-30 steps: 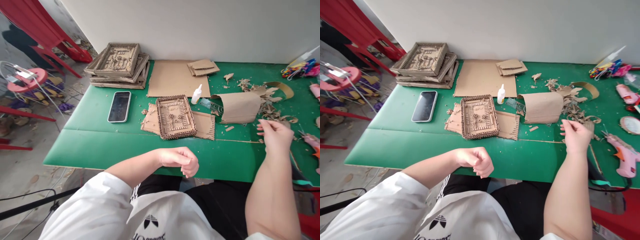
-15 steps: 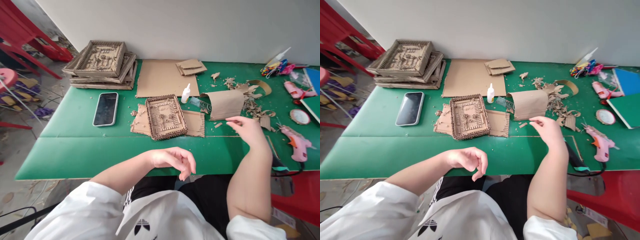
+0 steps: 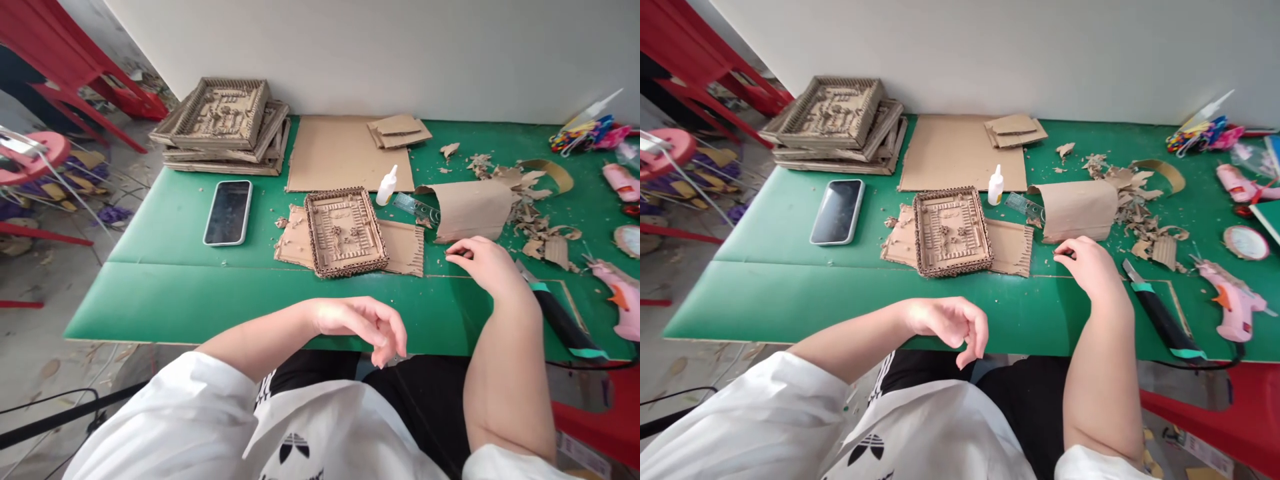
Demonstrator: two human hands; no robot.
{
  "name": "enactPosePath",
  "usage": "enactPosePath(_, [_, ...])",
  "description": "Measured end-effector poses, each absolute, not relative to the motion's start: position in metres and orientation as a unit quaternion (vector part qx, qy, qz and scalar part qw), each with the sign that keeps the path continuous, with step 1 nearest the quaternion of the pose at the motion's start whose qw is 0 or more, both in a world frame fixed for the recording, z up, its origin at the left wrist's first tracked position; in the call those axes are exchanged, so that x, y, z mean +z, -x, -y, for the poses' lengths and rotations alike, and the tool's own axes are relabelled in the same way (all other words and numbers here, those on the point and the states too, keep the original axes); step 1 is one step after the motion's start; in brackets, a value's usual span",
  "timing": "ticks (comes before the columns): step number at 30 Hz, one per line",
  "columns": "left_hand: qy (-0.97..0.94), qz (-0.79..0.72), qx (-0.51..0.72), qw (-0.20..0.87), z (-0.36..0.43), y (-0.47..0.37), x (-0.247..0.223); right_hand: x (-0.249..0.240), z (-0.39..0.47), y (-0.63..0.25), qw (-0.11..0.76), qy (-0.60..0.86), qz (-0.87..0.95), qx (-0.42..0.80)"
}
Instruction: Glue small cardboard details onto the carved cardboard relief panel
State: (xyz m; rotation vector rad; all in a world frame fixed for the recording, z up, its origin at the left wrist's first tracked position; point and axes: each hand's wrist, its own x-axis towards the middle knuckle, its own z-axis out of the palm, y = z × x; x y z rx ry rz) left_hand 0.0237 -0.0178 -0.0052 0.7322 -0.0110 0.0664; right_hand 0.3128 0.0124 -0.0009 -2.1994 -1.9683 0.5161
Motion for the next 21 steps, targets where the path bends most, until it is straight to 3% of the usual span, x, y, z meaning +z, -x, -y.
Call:
enactPosePath(15, [-0.38, 0.026, 0.07, 0.922, 0.0165, -0.0276, -0.0128, -0.001, -0.0186, -0.3091, 0.055, 0.746, 0.64, 0.174])
enactPosePath(21, [-0.4, 0.001, 0.073, 0.914, 0.0163, -0.0257, -0.009, -0.0049, -0.0195, -0.3083, 0.095, 0.736, 0.642, 0.192])
